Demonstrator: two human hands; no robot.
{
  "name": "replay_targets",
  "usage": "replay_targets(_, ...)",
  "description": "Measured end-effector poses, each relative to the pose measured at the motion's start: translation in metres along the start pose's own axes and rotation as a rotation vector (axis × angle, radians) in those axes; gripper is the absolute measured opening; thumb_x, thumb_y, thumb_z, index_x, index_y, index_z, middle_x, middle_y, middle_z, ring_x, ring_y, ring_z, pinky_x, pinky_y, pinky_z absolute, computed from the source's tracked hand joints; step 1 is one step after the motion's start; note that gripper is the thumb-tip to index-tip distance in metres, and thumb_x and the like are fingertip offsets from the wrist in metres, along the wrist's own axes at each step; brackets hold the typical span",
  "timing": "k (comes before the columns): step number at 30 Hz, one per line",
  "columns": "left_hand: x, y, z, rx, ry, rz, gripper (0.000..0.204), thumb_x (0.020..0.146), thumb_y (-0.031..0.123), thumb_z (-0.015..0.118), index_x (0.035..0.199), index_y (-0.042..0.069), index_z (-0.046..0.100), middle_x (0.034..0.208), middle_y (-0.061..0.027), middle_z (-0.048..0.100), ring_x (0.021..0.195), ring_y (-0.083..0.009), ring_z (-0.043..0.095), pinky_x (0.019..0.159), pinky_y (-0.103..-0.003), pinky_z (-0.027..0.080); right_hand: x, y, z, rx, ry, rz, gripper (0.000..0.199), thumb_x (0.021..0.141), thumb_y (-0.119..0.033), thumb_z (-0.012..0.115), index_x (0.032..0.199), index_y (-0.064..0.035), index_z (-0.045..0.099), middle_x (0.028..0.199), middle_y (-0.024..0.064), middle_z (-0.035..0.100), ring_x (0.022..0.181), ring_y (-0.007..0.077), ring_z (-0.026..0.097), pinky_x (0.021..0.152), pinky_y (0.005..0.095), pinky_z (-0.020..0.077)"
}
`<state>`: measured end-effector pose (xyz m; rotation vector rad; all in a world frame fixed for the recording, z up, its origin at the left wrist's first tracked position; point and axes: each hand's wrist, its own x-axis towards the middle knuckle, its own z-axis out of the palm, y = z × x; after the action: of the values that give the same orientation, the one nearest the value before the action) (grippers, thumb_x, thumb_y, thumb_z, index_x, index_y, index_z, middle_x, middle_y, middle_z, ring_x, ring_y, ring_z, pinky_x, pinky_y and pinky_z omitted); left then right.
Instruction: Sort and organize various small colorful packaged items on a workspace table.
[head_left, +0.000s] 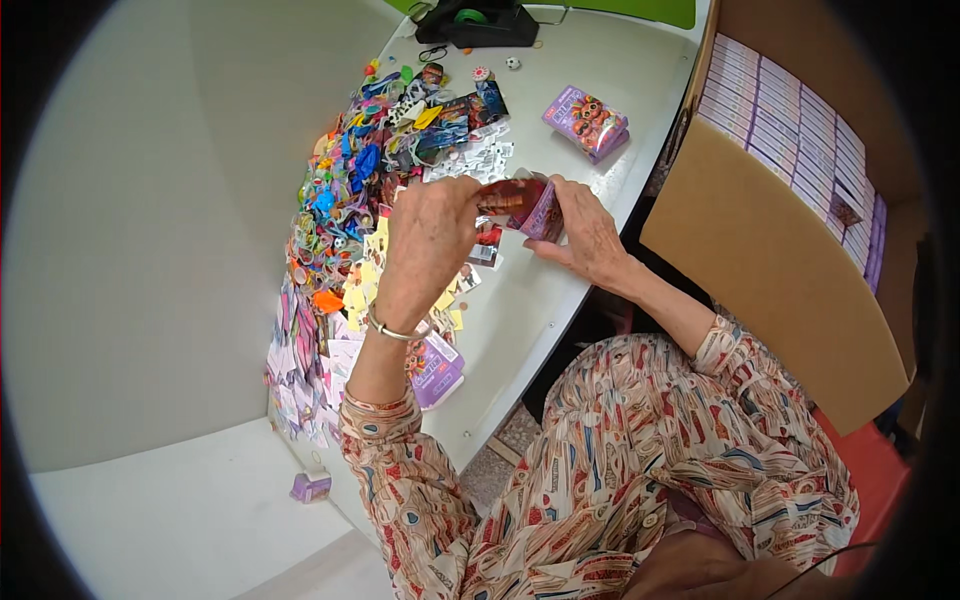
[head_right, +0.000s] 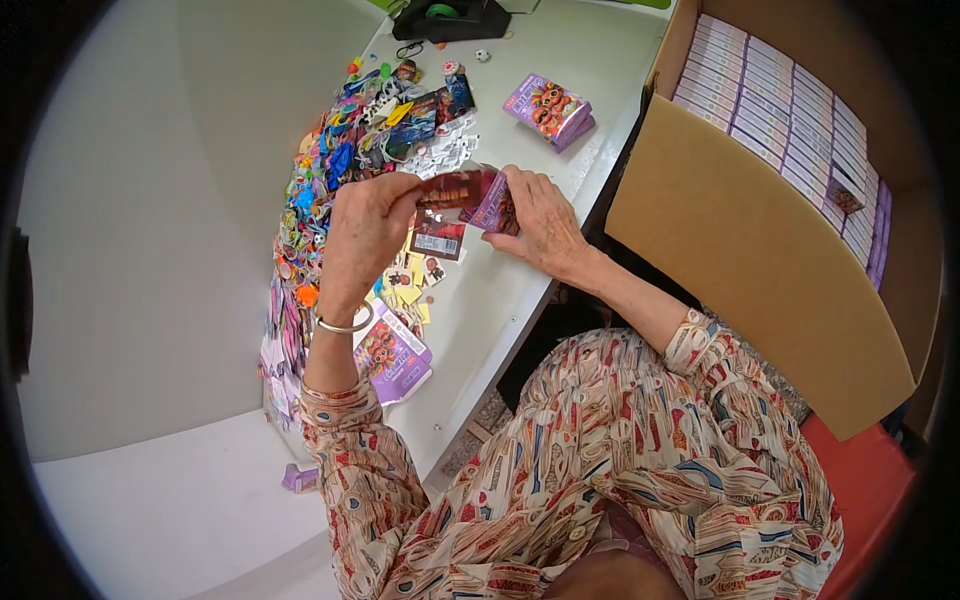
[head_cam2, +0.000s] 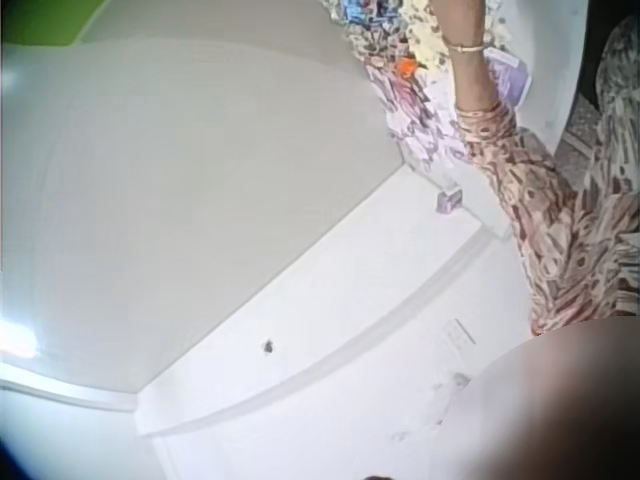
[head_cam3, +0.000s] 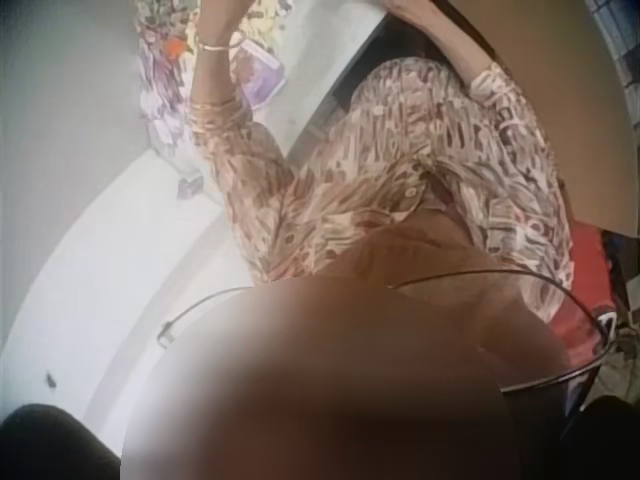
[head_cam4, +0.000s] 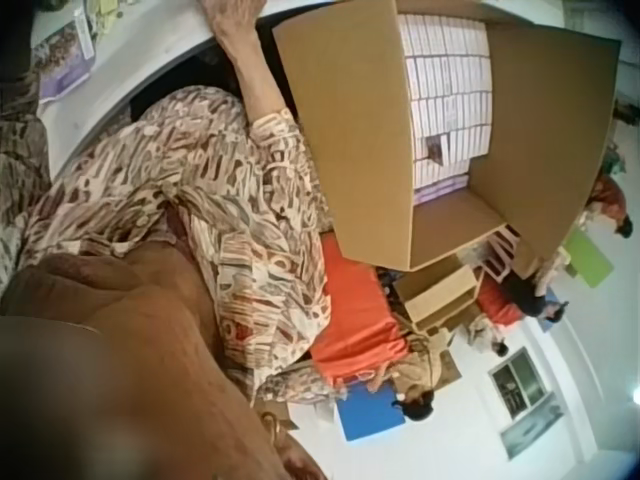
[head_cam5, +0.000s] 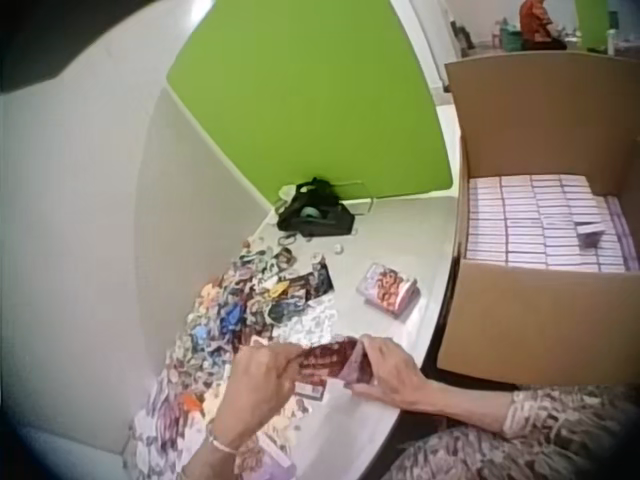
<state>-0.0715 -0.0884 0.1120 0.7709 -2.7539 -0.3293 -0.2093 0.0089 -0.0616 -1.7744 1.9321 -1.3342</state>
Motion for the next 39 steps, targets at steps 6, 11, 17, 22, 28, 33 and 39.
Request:
replay_targets(6, 0.002, 0.009, -0.001, 0.225, -0.048, 0.05, 0.009, 0.08, 0.002, 0.056, 0.079, 0.0, 0.064, 0.071, -0.0181, 0.063, 0.066, -0.0376, 0.063, 0.061, -0.045, 0.05, -0.001, -0.001, 0.0, -0.018, 0.018, -0.022, 0.091, 0.066, -0.027, 0.084, 0.134, 0.0047, 0.032, 0.115, 0.0223, 0.052, 0.103, 0.0376, 0.053, 0.091, 0.0428, 0.0447)
replay_targets(11, 0.005, 0.01, -0.004, 0.316, -0.107, 0.057, 0.006, 0.079, 0.002, 0.058, 0.079, 0.0, 0.064, 0.074, -0.0173, 0.063, 0.068, -0.0371, 0.064, 0.06, -0.045, 0.051, 0.0, -0.003, 0.0, -0.022, 0.008, -0.035, 0.09, 0.065, -0.025, 0.084, 0.133, 0.0042, 0.033, 0.115, 0.021, 0.051, 0.102, 0.0368, 0.052, 0.089, 0.0428, 0.0449)
replay_targets(17, 0.006, 0.03, -0.014, 0.351, -0.104, 0.093, 0.003, 0.077, 0.0, 0.059, 0.078, 0.0, 0.062, 0.075, -0.0169, 0.063, 0.069, -0.0363, 0.065, 0.06, -0.043, 0.051, 0.003, -0.003, -0.002, -0.036, -0.009, -0.024, 0.09, 0.066, -0.026, 0.083, 0.134, 0.0034, 0.032, 0.11, 0.0191, 0.051, 0.1, 0.036, 0.052, 0.087, 0.043, 0.0453)
replay_targets(22, 0.006, 0.026, -0.003, 0.348, -0.097, 0.103, 0.003, 0.077, -0.001, 0.058, 0.078, -0.001, 0.061, 0.075, -0.0173, 0.062, 0.069, -0.0365, 0.065, 0.06, -0.044, 0.051, 0.005, -0.004, -0.003, -0.051, -0.021, -0.033, 0.09, 0.067, -0.026, 0.083, 0.135, 0.0032, 0.031, 0.111, 0.0187, 0.051, 0.099, 0.0358, 0.052, 0.087, 0.043, 0.0456)
replay_targets(28, 0.001, 0.018, 0.016, 0.379, -0.149, 0.059, 0.001, 0.079, 0.001, 0.058, 0.079, 0.0, 0.059, 0.074, -0.0172, 0.063, 0.066, -0.0361, 0.064, 0.057, -0.044, 0.051, 0.007, -0.007, -0.003, -0.032, -0.056, -0.027, 0.091, 0.066, -0.024, 0.083, 0.136, 0.0028, 0.03, 0.111, 0.0187, 0.051, 0.099, 0.0356, 0.052, 0.087, 0.043, 0.0459)
replay_targets(33, 0.005, 0.022, 0.039, 0.225, -0.097, 0.013, 0.005, 0.083, 0.003, 0.056, 0.088, 0.004, 0.059, 0.073, -0.0163, 0.063, 0.064, -0.0349, 0.065, 0.055, -0.044, 0.05, 0.007, -0.005, -0.003, -0.036, -0.05, -0.009, 0.093, 0.064, -0.02, 0.084, 0.136, 0.0029, 0.03, 0.112, 0.0187, 0.052, 0.099, 0.0347, 0.053, 0.086, 0.0425, 0.0467)
replay_targets(39, -0.002, 0.008, 0.059, 0.273, -0.141, 0.062, 0.011, 0.075, 0.0, 0.061, 0.085, 0.001, 0.059, 0.077, -0.016, 0.061, 0.072, -0.0349, 0.065, 0.059, -0.044, 0.052, 0.007, -0.003, 0.002, -0.062, -0.009, -0.052, 0.092, 0.061, -0.02, 0.085, 0.133, 0.0024, 0.032, 0.11, 0.0173, 0.052, 0.095, 0.0336, 0.053, 0.083, 0.0414, 0.0484)
